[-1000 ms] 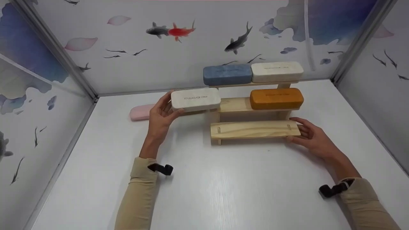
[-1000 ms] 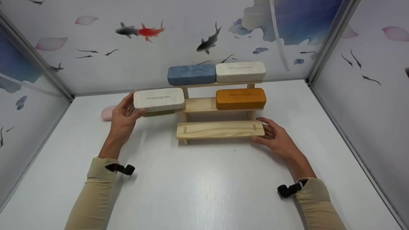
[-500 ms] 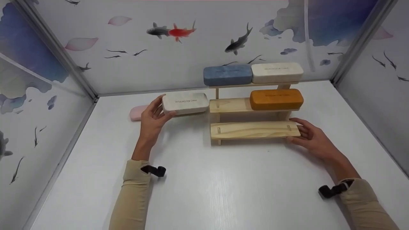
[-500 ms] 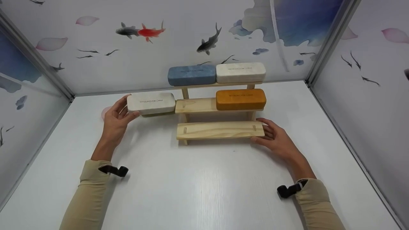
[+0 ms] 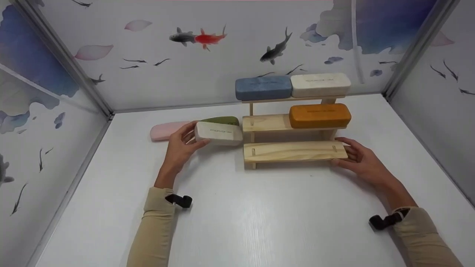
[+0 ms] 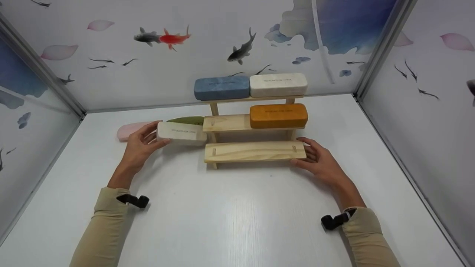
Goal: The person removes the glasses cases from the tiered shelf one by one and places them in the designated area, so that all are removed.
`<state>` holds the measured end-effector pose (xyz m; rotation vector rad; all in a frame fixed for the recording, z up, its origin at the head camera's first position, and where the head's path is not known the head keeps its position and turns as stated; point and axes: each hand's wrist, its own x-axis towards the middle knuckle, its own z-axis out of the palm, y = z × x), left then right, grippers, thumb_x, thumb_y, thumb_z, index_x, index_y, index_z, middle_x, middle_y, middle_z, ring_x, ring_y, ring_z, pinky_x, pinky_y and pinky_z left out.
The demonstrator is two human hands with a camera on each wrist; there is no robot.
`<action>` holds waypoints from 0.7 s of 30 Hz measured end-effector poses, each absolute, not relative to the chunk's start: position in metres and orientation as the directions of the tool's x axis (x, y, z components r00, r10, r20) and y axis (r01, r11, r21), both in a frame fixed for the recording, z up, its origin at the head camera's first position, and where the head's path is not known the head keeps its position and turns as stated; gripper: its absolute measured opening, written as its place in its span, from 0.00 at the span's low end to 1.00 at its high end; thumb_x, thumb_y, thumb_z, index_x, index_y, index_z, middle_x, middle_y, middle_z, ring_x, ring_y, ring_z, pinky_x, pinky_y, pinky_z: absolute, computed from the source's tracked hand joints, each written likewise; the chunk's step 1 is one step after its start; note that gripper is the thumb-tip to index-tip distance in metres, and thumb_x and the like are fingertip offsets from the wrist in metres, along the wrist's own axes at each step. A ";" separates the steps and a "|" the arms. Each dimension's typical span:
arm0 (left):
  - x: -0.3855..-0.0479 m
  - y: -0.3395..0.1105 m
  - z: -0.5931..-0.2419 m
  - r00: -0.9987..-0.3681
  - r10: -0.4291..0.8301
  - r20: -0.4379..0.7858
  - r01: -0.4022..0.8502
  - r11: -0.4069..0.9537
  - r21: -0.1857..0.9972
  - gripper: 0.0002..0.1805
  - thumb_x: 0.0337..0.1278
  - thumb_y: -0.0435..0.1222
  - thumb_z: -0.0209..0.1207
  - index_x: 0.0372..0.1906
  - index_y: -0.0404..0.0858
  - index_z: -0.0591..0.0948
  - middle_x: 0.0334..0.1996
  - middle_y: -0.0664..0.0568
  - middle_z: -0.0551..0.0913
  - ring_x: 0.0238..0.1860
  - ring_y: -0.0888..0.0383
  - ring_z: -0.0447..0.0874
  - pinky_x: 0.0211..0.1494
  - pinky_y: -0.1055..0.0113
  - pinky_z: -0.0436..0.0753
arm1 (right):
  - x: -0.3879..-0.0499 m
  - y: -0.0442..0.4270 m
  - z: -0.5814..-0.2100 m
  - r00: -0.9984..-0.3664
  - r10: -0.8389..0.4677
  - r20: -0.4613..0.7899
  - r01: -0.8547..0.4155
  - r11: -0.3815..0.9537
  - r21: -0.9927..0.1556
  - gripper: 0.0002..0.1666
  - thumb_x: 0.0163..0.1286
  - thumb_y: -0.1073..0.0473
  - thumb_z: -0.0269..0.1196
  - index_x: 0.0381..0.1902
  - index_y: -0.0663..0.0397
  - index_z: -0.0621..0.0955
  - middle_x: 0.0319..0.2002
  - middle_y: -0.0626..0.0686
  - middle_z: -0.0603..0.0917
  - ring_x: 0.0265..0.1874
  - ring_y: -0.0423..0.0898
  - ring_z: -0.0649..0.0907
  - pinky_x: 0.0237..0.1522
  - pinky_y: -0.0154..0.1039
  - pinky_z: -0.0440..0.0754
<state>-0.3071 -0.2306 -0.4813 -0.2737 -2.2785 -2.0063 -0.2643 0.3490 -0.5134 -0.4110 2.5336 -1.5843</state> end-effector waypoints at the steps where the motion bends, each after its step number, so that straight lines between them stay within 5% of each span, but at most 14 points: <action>1: -0.307 -0.230 -0.482 -0.981 0.077 0.180 0.189 0.123 0.974 0.45 0.58 0.35 0.80 0.79 0.39 0.73 0.76 0.49 0.77 0.78 0.52 0.76 0.77 0.59 0.81 | -0.264 0.349 -0.514 -0.956 -0.291 0.033 -0.158 0.418 -0.895 0.47 0.76 0.53 0.72 0.86 0.43 0.63 0.75 0.64 0.77 0.62 0.30 0.84 0.59 0.23 0.84; 9: -0.306 -0.234 -0.487 -0.991 0.088 0.105 0.117 0.139 0.983 0.45 0.59 0.35 0.80 0.79 0.36 0.71 0.73 0.43 0.75 0.75 0.47 0.78 0.75 0.59 0.83 | -0.264 0.349 -0.515 -0.959 -0.283 0.028 -0.153 0.428 -0.891 0.48 0.75 0.51 0.73 0.86 0.42 0.63 0.75 0.65 0.77 0.62 0.29 0.84 0.59 0.22 0.83; 21: -0.309 -0.243 -0.502 -0.988 0.144 0.050 0.094 0.315 0.944 0.41 0.62 0.36 0.78 0.77 0.35 0.71 0.76 0.42 0.75 0.81 0.49 0.72 0.84 0.57 0.73 | -0.264 0.350 -0.515 -0.957 -0.287 0.034 -0.151 0.398 -0.905 0.47 0.75 0.54 0.73 0.85 0.44 0.64 0.74 0.63 0.77 0.61 0.32 0.85 0.58 0.25 0.86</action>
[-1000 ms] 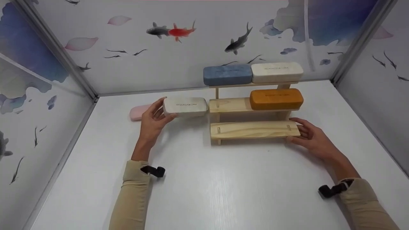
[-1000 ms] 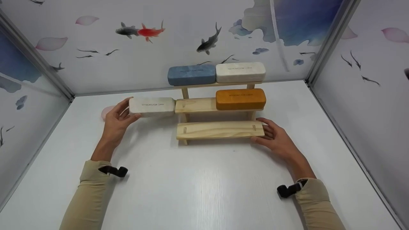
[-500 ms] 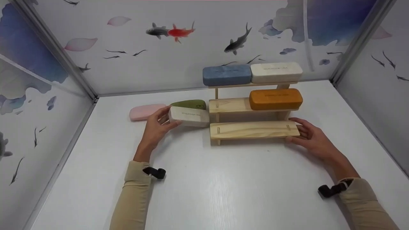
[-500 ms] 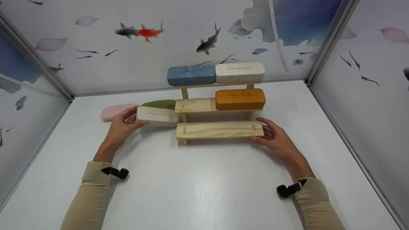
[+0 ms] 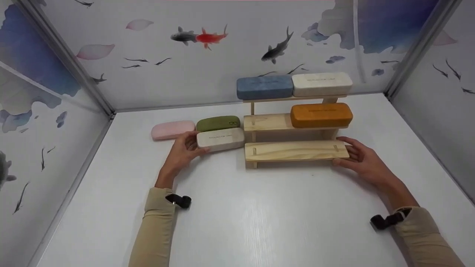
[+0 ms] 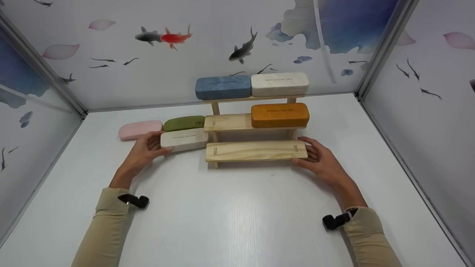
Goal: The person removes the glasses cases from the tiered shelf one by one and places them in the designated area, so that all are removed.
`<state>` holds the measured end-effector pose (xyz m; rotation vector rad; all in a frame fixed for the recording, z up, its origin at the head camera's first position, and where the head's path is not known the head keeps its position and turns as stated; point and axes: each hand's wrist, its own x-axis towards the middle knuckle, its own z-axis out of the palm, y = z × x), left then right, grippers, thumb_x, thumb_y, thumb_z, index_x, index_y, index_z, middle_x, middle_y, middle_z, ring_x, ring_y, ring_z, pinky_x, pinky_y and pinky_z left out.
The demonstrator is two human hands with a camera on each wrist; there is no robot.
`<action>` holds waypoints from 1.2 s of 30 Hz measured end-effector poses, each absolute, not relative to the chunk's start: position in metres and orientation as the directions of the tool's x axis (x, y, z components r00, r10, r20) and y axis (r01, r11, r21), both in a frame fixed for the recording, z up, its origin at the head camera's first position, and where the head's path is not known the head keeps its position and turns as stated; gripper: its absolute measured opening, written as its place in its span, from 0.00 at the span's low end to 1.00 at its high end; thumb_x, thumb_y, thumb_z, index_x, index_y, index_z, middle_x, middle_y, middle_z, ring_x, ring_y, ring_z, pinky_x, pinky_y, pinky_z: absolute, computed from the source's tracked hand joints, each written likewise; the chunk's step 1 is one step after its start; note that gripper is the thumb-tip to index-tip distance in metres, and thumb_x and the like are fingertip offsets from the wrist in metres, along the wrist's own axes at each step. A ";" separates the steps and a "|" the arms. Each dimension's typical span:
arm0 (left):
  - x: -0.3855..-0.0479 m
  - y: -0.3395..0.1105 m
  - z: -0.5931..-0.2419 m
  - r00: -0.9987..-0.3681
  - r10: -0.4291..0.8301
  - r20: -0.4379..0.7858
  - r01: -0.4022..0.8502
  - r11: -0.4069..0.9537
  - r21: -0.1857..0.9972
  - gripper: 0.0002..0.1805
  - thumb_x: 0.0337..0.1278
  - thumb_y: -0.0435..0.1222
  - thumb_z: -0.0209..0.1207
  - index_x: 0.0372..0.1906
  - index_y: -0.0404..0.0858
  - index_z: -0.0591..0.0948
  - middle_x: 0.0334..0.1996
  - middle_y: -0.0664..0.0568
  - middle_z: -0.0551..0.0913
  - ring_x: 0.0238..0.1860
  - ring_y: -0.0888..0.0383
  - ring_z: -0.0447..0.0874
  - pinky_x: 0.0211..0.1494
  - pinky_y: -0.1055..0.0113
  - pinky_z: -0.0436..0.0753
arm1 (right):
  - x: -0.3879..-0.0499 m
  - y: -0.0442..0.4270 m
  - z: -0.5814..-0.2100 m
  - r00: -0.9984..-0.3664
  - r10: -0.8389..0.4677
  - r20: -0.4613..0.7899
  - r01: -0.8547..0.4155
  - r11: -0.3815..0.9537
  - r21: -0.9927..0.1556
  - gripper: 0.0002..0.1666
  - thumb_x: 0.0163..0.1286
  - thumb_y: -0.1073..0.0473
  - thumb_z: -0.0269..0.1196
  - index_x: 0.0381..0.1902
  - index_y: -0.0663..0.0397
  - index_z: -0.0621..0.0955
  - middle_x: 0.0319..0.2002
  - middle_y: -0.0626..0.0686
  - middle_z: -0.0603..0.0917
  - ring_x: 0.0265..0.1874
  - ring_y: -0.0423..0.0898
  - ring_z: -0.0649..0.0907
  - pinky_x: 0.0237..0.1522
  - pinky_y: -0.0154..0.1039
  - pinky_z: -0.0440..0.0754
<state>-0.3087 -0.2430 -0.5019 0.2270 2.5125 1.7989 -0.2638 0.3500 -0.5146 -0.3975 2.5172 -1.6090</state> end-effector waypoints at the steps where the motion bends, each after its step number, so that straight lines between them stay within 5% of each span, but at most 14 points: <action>1: -0.309 -0.243 -0.502 -0.988 0.144 0.048 0.093 0.329 0.940 0.41 0.63 0.36 0.77 0.78 0.35 0.71 0.76 0.42 0.75 0.81 0.49 0.71 0.84 0.58 0.73 | -0.264 0.350 -0.515 -0.957 -0.289 0.037 -0.154 0.395 -0.905 0.47 0.75 0.55 0.73 0.85 0.44 0.64 0.73 0.62 0.78 0.61 0.32 0.85 0.58 0.25 0.86; 15: -0.311 -0.241 -0.499 -0.987 0.159 0.036 0.086 0.323 0.942 0.39 0.71 0.31 0.69 0.81 0.32 0.65 0.82 0.38 0.67 0.85 0.46 0.64 0.87 0.56 0.68 | -0.264 0.351 -0.514 -0.956 -0.290 0.046 -0.168 0.411 -0.896 0.47 0.76 0.54 0.73 0.85 0.43 0.64 0.73 0.61 0.79 0.62 0.31 0.85 0.57 0.25 0.86; 24: -0.309 -0.241 -0.500 -0.986 0.165 0.020 0.068 0.288 0.955 0.48 0.70 0.31 0.71 0.86 0.33 0.56 0.86 0.38 0.60 0.86 0.42 0.61 0.86 0.52 0.70 | -0.263 0.351 -0.515 -0.955 -0.292 0.046 -0.171 0.419 -0.892 0.47 0.76 0.53 0.73 0.85 0.42 0.64 0.73 0.63 0.78 0.62 0.31 0.85 0.57 0.25 0.86; 36: -0.308 -0.241 -0.502 -0.982 0.179 0.064 0.117 0.306 0.945 0.43 0.67 0.27 0.71 0.82 0.33 0.64 0.79 0.39 0.71 0.83 0.45 0.67 0.86 0.54 0.70 | -0.266 0.351 -0.517 -0.951 -0.305 0.051 -0.173 0.388 -0.905 0.47 0.76 0.57 0.72 0.85 0.46 0.64 0.72 0.56 0.80 0.62 0.32 0.85 0.57 0.26 0.87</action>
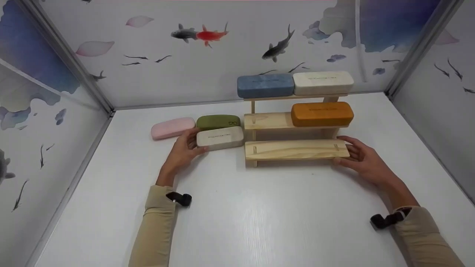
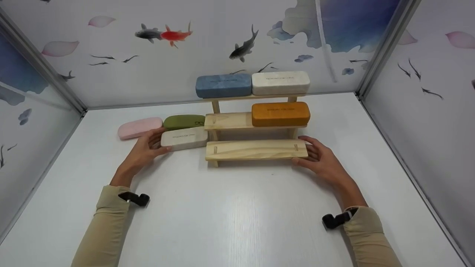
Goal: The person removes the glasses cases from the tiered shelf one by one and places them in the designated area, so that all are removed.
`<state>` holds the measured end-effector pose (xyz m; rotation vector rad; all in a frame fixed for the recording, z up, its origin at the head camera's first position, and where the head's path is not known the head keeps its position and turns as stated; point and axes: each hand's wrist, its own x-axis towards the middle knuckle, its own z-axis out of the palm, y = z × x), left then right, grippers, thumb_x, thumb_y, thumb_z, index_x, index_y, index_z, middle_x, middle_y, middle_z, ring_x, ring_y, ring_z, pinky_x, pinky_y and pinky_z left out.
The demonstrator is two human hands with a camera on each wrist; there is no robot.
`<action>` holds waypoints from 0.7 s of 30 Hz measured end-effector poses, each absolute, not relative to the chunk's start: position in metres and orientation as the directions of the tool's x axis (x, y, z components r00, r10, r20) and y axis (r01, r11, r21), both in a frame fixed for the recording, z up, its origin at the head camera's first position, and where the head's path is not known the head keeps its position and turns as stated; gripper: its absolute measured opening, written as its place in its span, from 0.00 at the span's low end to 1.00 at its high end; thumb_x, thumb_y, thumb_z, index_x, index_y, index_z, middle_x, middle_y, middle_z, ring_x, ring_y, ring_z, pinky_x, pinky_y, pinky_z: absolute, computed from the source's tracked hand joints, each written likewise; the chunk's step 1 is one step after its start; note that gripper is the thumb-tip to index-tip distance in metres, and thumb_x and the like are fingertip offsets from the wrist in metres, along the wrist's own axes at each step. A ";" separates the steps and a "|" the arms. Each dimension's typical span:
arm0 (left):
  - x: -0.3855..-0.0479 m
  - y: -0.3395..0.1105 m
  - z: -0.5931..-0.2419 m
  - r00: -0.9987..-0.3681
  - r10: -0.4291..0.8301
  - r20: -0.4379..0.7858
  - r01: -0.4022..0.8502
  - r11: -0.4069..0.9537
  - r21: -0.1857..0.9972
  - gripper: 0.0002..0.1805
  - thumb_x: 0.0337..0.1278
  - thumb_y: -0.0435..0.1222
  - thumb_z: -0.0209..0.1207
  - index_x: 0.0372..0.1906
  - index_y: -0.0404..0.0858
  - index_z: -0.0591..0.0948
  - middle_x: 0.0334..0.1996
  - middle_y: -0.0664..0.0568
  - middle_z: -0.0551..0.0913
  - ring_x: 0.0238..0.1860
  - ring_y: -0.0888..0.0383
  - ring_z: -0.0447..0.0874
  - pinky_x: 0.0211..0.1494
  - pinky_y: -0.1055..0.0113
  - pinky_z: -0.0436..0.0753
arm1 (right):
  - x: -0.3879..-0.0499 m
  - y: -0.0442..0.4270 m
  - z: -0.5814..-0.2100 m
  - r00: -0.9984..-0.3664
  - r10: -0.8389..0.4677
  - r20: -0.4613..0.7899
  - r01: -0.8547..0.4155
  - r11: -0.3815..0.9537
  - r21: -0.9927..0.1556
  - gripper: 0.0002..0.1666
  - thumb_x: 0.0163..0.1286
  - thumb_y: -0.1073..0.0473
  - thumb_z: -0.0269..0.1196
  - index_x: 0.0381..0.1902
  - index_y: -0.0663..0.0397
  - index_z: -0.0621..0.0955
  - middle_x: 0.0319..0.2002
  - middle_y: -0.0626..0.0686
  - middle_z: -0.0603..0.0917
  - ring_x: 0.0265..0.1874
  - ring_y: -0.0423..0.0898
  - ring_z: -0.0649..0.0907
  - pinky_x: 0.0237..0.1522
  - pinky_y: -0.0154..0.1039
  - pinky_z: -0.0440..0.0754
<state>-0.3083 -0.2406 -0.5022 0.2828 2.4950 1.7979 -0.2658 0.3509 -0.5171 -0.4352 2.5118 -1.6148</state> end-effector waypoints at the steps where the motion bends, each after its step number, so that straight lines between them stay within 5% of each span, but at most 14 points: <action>1: -0.309 -0.241 -0.503 -0.983 0.173 0.063 0.115 0.309 0.944 0.42 0.67 0.27 0.72 0.82 0.33 0.65 0.78 0.39 0.71 0.82 0.45 0.68 0.85 0.54 0.71 | -0.266 0.351 -0.517 -0.951 -0.305 0.050 -0.173 0.391 -0.904 0.47 0.76 0.57 0.72 0.85 0.45 0.64 0.72 0.57 0.80 0.62 0.32 0.85 0.57 0.26 0.87; 21: -0.309 -0.231 -0.496 -0.991 0.108 0.080 0.120 0.434 0.893 0.38 0.71 0.29 0.69 0.81 0.31 0.67 0.80 0.37 0.69 0.83 0.40 0.66 0.86 0.52 0.70 | -0.265 0.349 -0.515 -0.957 -0.289 0.035 -0.154 0.403 -0.902 0.47 0.76 0.55 0.72 0.85 0.43 0.64 0.73 0.61 0.78 0.61 0.32 0.85 0.57 0.26 0.86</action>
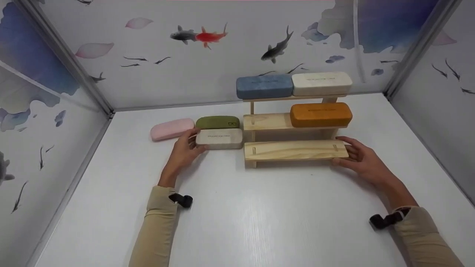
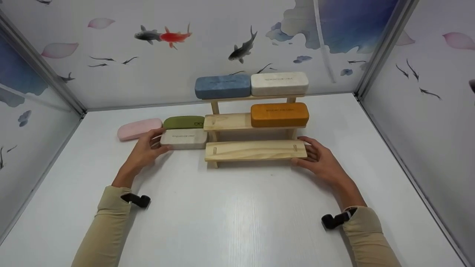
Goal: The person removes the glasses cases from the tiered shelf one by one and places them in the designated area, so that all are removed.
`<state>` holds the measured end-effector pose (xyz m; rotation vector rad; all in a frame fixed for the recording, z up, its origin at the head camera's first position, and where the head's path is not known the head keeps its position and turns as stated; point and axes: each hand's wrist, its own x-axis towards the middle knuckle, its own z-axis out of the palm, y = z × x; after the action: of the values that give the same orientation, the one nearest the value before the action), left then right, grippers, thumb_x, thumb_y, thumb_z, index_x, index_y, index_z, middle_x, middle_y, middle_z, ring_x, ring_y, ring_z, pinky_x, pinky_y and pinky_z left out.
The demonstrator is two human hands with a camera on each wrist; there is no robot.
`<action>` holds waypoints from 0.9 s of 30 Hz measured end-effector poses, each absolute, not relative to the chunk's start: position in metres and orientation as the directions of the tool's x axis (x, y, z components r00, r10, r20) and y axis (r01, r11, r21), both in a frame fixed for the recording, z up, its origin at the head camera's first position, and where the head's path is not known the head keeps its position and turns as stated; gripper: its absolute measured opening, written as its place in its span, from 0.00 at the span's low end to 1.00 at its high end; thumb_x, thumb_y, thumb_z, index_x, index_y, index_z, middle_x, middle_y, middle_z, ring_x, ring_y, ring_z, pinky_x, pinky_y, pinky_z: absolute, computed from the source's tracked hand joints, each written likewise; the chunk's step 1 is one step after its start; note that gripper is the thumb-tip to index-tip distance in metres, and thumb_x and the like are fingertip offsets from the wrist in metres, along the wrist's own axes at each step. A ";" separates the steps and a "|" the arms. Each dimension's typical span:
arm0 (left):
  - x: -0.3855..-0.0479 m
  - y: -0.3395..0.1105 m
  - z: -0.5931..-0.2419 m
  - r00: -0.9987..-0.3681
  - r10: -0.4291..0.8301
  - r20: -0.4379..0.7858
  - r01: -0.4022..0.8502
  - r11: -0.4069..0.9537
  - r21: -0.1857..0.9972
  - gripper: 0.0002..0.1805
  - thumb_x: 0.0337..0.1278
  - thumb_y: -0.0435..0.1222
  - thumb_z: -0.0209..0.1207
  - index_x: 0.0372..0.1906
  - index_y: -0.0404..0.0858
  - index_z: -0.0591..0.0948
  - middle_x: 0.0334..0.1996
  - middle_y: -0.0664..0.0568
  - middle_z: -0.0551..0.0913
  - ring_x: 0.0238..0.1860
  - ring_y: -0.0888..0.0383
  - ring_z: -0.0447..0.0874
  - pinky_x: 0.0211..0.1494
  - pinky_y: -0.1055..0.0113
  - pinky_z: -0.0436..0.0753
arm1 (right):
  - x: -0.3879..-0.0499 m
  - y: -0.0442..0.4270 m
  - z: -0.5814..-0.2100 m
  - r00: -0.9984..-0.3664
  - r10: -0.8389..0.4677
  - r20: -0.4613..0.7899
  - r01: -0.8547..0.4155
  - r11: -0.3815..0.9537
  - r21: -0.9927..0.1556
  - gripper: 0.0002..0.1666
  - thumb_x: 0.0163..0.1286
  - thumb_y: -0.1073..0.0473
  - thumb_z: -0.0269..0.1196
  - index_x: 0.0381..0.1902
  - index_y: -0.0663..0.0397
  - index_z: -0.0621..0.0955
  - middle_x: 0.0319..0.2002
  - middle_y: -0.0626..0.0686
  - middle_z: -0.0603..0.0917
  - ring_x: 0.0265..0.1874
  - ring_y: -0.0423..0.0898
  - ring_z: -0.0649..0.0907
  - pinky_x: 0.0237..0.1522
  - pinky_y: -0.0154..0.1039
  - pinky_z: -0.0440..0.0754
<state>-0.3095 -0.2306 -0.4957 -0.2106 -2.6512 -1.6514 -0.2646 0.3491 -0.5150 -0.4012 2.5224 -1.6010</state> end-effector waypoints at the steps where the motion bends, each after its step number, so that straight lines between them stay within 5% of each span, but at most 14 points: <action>1: -0.309 -0.229 -0.494 -0.990 0.107 0.091 0.130 0.460 0.878 0.38 0.70 0.31 0.69 0.80 0.31 0.67 0.80 0.37 0.70 0.83 0.40 0.67 0.86 0.51 0.70 | -0.265 0.349 -0.516 -0.955 -0.293 0.040 -0.161 0.403 -0.901 0.47 0.76 0.55 0.72 0.85 0.44 0.64 0.73 0.62 0.78 0.62 0.32 0.85 0.58 0.26 0.86; 8: -0.306 -0.206 -0.472 -0.936 0.105 0.335 0.339 0.520 0.784 0.31 0.74 0.36 0.68 0.76 0.34 0.74 0.74 0.39 0.77 0.79 0.42 0.73 0.83 0.44 0.72 | -0.267 0.352 -0.518 -0.952 -0.303 0.054 -0.174 0.385 -0.906 0.47 0.76 0.56 0.73 0.85 0.46 0.63 0.74 0.62 0.78 0.63 0.31 0.84 0.60 0.24 0.85; 15: -0.295 -0.164 -0.446 -0.863 0.131 0.488 0.486 0.479 0.731 0.26 0.77 0.41 0.66 0.74 0.43 0.78 0.71 0.53 0.82 0.77 0.56 0.75 0.83 0.54 0.73 | -0.268 0.351 -0.519 -0.953 -0.301 0.042 -0.169 0.411 -0.896 0.47 0.76 0.53 0.72 0.86 0.44 0.63 0.75 0.66 0.76 0.62 0.30 0.84 0.59 0.24 0.85; 27: -0.285 -0.117 -0.424 -0.768 0.264 0.583 0.639 0.355 0.682 0.27 0.77 0.37 0.65 0.75 0.36 0.77 0.71 0.45 0.81 0.75 0.54 0.77 0.80 0.52 0.78 | -0.266 0.351 -0.515 -0.955 -0.295 0.035 -0.162 0.421 -0.893 0.47 0.77 0.52 0.72 0.86 0.43 0.63 0.75 0.65 0.77 0.62 0.31 0.85 0.57 0.25 0.86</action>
<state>-0.2846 -0.1168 -0.4244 -0.7926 -2.2503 -1.3847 -0.2655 0.3511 -0.5150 -0.4110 2.5383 -1.5730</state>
